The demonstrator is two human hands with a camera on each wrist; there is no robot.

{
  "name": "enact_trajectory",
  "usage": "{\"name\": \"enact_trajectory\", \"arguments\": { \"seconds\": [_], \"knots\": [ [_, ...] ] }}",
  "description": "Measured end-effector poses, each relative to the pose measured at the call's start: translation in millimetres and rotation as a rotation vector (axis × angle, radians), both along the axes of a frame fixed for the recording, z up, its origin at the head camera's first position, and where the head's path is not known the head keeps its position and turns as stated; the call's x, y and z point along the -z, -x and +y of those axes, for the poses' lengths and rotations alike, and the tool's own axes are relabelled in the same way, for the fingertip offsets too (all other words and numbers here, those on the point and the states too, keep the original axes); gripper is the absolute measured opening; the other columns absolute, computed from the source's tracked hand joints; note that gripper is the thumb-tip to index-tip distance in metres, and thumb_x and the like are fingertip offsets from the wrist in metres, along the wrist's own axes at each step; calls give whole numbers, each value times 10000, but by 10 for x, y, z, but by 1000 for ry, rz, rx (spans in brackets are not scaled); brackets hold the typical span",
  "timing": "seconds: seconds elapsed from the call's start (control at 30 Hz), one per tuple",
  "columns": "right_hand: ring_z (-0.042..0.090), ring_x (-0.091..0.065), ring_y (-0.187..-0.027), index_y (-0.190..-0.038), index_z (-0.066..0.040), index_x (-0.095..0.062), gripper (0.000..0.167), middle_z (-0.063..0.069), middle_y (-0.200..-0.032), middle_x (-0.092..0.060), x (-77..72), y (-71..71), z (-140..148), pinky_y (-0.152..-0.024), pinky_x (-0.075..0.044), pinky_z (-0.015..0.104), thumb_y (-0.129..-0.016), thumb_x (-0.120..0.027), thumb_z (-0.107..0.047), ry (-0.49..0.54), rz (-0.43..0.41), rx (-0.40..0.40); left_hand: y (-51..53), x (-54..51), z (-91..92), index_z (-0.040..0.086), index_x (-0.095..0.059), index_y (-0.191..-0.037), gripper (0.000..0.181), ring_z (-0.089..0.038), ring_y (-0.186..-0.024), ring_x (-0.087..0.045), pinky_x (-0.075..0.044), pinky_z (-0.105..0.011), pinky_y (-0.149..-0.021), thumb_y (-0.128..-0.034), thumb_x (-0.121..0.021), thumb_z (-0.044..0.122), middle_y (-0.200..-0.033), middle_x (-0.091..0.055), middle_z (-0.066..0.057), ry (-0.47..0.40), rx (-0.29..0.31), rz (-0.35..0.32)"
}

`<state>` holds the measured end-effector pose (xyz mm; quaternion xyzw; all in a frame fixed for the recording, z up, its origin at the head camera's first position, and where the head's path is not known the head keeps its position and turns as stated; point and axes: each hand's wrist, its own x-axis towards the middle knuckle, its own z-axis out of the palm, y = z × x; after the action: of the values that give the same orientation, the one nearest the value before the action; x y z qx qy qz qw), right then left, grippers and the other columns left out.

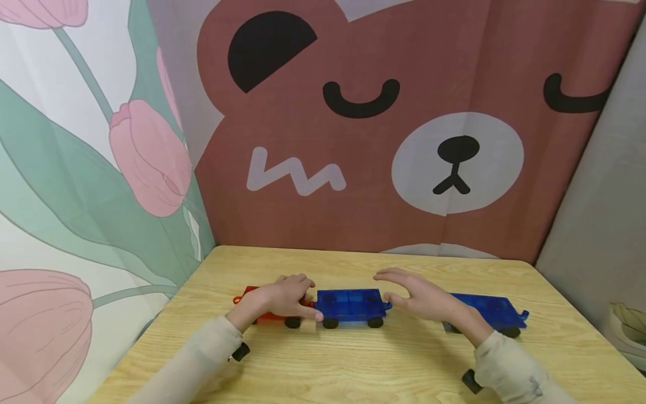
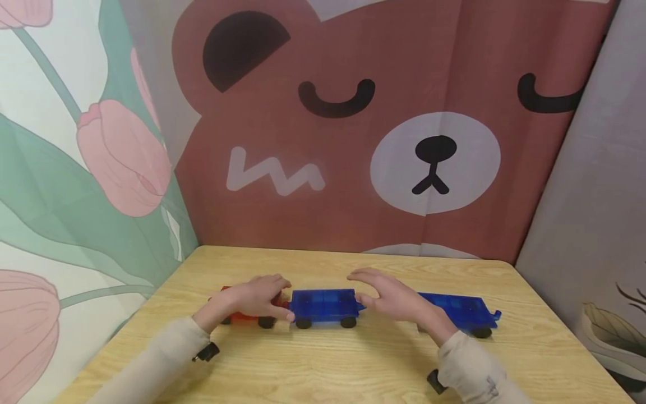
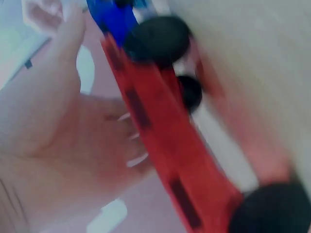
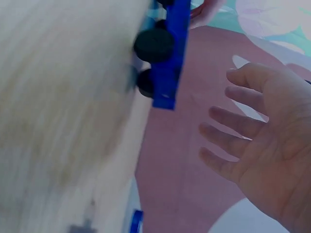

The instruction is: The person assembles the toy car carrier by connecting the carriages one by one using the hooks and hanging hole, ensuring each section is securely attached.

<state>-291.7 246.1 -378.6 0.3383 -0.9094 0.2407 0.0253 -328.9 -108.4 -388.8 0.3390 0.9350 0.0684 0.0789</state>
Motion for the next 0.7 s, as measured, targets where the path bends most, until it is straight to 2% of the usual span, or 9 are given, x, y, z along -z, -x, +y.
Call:
{"name": "enact_trajectory", "arguments": {
  "seconds": [0.13,0.33,0.5,0.7],
  "knots": [
    [330,-451,-1374,-1489,-159,-524,502,94,-1493,-501,-119,-24,98,-1040,-407,570,-1049,-582,-393,1,35,1,-57,57,142,93,-366,-1571,963,-273,-1360,-422,-268,-553,-1129,-889,-581,738,-1513,-432,-79,-63,52,57],
    [314,-485,-1348,-1468,-157,-553,511,69,-1468,-530,-272,-49,224,-1021,-429,568,-1038,-583,-430,33,96,19,-136,67,254,179,-317,-1605,872,-252,-1453,-321,-236,-527,-1156,-934,-612,651,-1586,-359,-51,-45,83,95],
    [358,-451,-1366,-1461,-147,-563,484,126,-1504,-481,-358,-83,297,-1005,-423,611,-1041,-597,-386,60,129,36,-141,76,286,203,-366,-1587,783,-248,-1443,-339,-237,-525,-1157,-958,-625,591,-1569,-390,-42,-58,106,105],
    [321,-430,-1386,-1450,-186,-574,452,50,-1525,-455,-452,-127,282,-1022,-410,611,-1035,-617,-360,72,165,35,-118,132,257,220,-435,-1553,709,-228,-1396,-404,-266,-514,-1144,-972,-603,590,-1515,-452,-17,-42,142,125]
  ]
}}
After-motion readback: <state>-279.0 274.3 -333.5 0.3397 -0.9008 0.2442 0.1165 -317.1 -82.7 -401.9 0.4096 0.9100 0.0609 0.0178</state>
